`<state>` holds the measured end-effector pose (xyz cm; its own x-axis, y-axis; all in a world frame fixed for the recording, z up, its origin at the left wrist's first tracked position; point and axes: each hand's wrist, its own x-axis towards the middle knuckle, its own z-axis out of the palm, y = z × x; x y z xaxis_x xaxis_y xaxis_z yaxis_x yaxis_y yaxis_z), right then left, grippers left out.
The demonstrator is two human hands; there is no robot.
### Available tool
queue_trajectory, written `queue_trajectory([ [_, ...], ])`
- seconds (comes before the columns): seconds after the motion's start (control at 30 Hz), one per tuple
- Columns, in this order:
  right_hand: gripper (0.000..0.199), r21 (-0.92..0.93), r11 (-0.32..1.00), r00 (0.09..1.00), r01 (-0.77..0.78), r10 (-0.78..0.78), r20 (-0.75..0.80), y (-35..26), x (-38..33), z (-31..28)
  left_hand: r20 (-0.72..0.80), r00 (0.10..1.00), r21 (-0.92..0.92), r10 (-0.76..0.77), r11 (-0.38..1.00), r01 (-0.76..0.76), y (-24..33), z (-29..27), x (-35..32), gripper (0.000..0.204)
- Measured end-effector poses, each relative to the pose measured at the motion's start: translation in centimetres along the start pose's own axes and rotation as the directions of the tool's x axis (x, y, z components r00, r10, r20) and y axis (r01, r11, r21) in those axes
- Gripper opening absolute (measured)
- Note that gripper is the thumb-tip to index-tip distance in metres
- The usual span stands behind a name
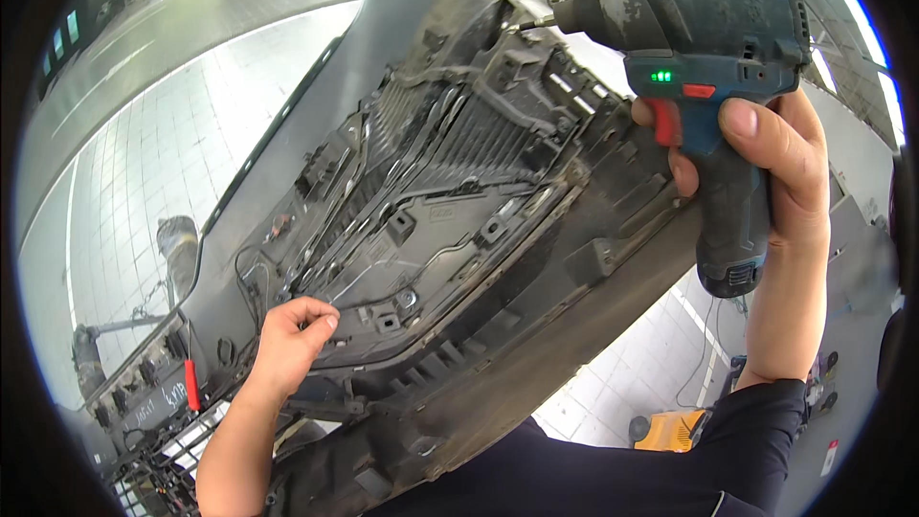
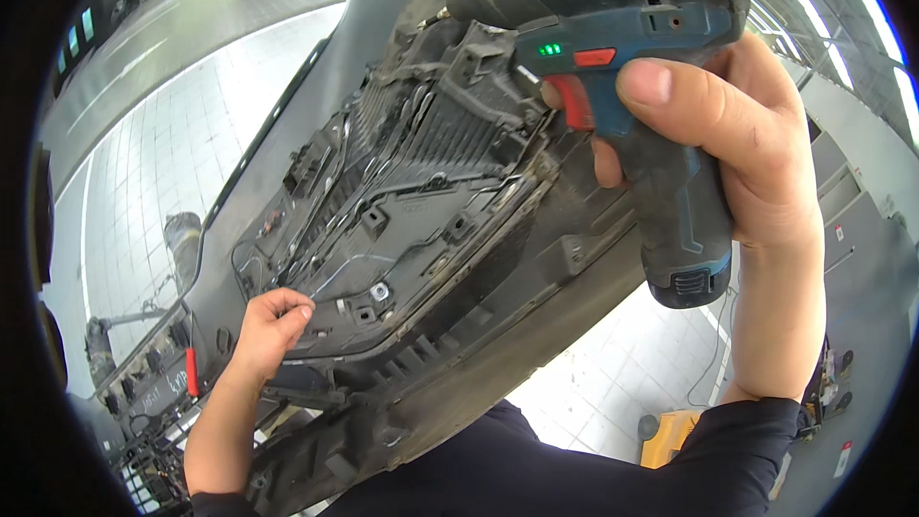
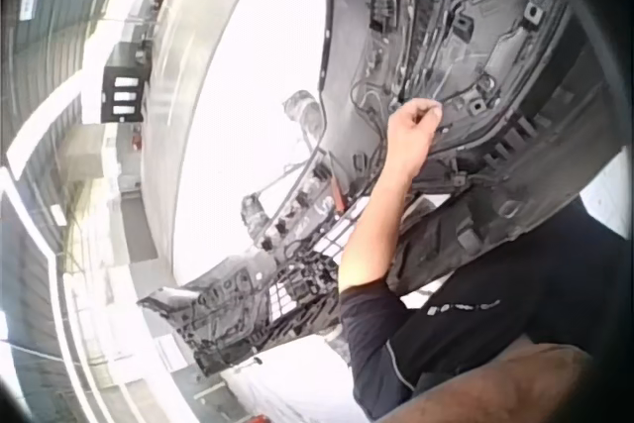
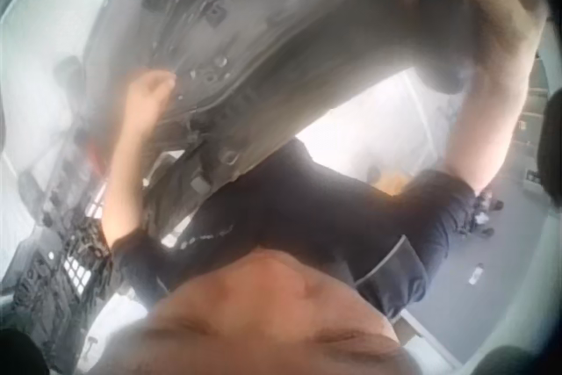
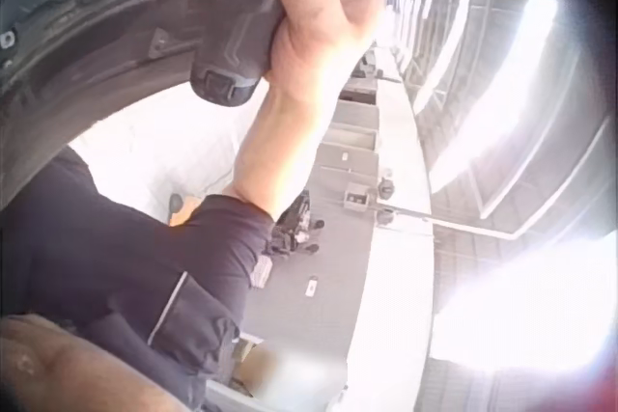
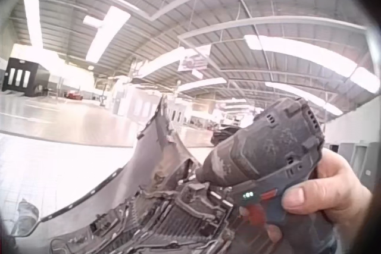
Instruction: The person removes fasteners and clips from a car bumper using a cordless drill and a pry tool. They detach wiring harnesses and connectors, then separate a plastic trim piece from the bumper assembly.
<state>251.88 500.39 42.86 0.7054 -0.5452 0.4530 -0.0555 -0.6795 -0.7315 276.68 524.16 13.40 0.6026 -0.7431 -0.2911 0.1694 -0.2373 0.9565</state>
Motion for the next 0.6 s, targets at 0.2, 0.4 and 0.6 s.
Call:
queue_trajectory([
  [0.2,0.074,0.023,0.999,0.999,0.046,-0.046,-0.011,0.5,-0.5,-3.0,0.068,0.996,0.031,0.052,0.998,-0.054,2.2,2.7,1.2,0.01],
  [0.4,0.07,0.149,0.985,0.995,-0.091,0.095,-0.016,-0.2,-1.7,-3.8,0.148,0.973,0.062,0.176,0.98,-0.187,6.1,5.9,2.8,0.013],
  [0.6,0.054,0.074,0.964,0.956,-0.254,0.238,0.173,2.2,-4.6,1.9,0.288,0.854,-0.345,0.434,0.878,-0.331,11.9,12.4,4.9,0.036],
])
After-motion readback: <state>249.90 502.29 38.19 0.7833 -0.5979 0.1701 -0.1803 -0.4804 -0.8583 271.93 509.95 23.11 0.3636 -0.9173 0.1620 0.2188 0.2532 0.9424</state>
